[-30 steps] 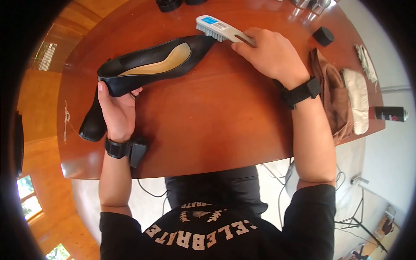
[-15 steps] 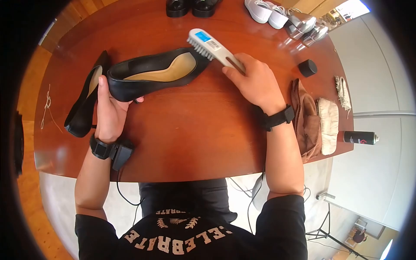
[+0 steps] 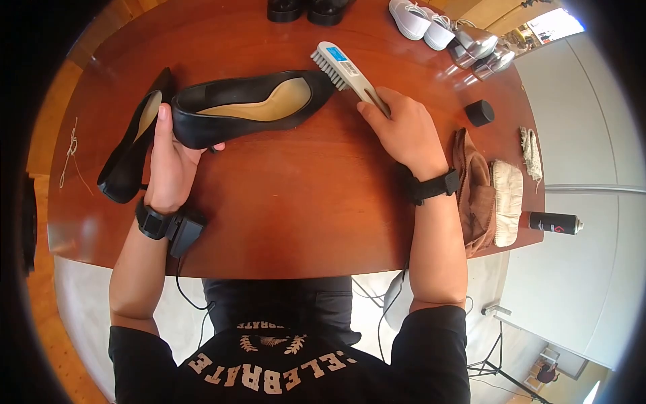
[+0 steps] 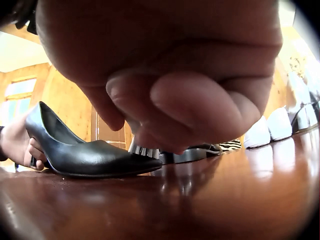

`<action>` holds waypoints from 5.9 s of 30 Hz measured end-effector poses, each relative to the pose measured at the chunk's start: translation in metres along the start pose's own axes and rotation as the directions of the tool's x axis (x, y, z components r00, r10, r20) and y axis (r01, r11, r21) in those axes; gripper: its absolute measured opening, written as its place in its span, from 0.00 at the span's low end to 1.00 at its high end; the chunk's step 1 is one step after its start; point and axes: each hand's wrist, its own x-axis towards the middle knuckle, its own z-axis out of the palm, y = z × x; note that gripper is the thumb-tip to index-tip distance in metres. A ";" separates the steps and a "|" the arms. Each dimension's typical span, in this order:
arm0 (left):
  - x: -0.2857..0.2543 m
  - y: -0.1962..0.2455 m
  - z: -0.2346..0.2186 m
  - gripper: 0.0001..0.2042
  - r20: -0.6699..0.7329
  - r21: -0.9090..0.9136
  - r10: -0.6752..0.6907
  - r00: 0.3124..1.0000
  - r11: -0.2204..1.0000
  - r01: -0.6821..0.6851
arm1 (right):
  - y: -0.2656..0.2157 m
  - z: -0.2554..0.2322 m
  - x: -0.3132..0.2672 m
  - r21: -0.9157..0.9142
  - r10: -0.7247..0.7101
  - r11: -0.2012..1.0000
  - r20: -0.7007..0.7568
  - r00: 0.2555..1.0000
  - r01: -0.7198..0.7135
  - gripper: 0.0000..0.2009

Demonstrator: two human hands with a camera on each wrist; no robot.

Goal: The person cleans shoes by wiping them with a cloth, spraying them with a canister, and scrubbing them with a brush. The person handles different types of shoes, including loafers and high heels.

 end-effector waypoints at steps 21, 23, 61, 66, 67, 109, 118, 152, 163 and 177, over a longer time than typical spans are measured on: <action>0.000 0.001 0.002 0.30 -0.052 -0.001 -0.011 0.999 1.000 0.011 | 0.007 0.008 0.001 0.094 -0.111 0.989 -0.014 0.994 0.111 0.20; -0.001 0.002 0.007 0.31 -0.073 0.017 -0.025 0.997 1.000 0.026 | 0.007 0.008 -0.001 0.095 -0.087 0.992 -0.021 0.996 0.088 0.20; -0.001 0.003 0.009 0.31 -0.076 0.024 -0.020 0.997 0.999 0.022 | -0.002 -0.001 0.001 0.508 0.216 0.801 0.250 0.944 -0.318 0.23; -0.001 0.001 0.008 0.31 -0.080 0.025 -0.030 0.996 0.999 0.032 | 0.000 0.002 0.001 0.490 0.146 0.852 0.116 0.982 -0.185 0.17; -0.001 0.001 0.008 0.31 -0.078 0.023 -0.030 0.996 0.999 0.032 | -0.003 0.004 0.000 0.456 0.106 0.880 0.076 0.991 -0.129 0.17; -0.001 0.001 0.009 0.30 -0.102 0.033 -0.023 0.995 0.999 0.026 | 0.007 0.000 0.006 0.527 0.242 0.788 0.207 0.948 -0.316 0.22; -0.001 0.001 0.010 0.30 -0.110 0.039 -0.021 0.994 0.999 0.026 | 0.003 -0.001 0.004 0.484 0.292 0.795 0.225 0.929 -0.367 0.22; -0.002 0.002 0.009 0.30 -0.100 0.031 -0.026 0.995 0.999 0.030 | 0.017 0.005 0.008 0.358 0.197 0.902 0.152 0.969 -0.240 0.22; -0.001 0.000 0.006 0.30 -0.076 0.049 -0.020 0.997 0.999 0.023 | 0.016 0.007 0.008 0.397 0.194 0.888 0.139 0.971 -0.234 0.22; 0.000 -0.003 -0.002 0.29 -0.024 0.022 -0.025 0.999 0.999 0.026 | -0.002 0.004 0.002 0.397 0.183 0.891 0.132 0.974 -0.221 0.25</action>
